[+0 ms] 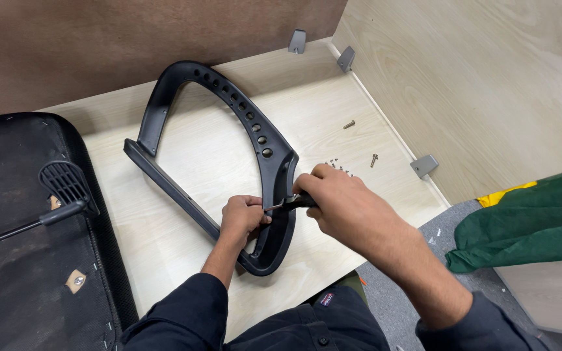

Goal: The person uses a screwdriver to fasten screws into a black plastic chair frame component on a light wooden table. The person holds the frame with one hand and turns the screwdriver with the other, securing multiple screws into pre-drilled holes.

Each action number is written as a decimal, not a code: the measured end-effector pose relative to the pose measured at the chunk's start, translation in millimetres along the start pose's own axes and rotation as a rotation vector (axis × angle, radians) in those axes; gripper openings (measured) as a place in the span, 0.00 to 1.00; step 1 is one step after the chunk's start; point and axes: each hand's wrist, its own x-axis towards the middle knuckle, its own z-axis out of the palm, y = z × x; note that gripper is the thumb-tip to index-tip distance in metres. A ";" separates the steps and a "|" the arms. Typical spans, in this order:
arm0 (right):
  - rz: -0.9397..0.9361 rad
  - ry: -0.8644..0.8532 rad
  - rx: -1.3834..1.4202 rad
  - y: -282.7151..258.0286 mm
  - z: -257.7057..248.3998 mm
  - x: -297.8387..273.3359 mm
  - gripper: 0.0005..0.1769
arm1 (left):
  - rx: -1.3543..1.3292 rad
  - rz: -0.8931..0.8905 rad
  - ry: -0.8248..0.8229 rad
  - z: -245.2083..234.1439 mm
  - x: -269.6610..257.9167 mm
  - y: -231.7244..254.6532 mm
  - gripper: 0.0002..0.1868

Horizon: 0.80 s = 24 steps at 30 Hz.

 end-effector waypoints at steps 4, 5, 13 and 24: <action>0.005 0.040 0.016 -8.7 6.0 -4.0 0.15 | -0.006 0.011 0.006 2.4 0.6 -2.2 0.18; -0.010 0.063 0.027 -10.3 6.4 -5.6 0.15 | -0.005 0.013 0.008 3.3 0.0 -2.3 0.18; 0.107 0.005 0.025 -22.9 -4.6 -0.8 0.18 | -0.025 0.009 0.017 -1.4 -4.6 1.1 0.20; -0.016 0.046 0.065 1.3 -8.0 -2.4 0.29 | -0.066 0.012 -0.012 0.6 7.3 -4.5 0.23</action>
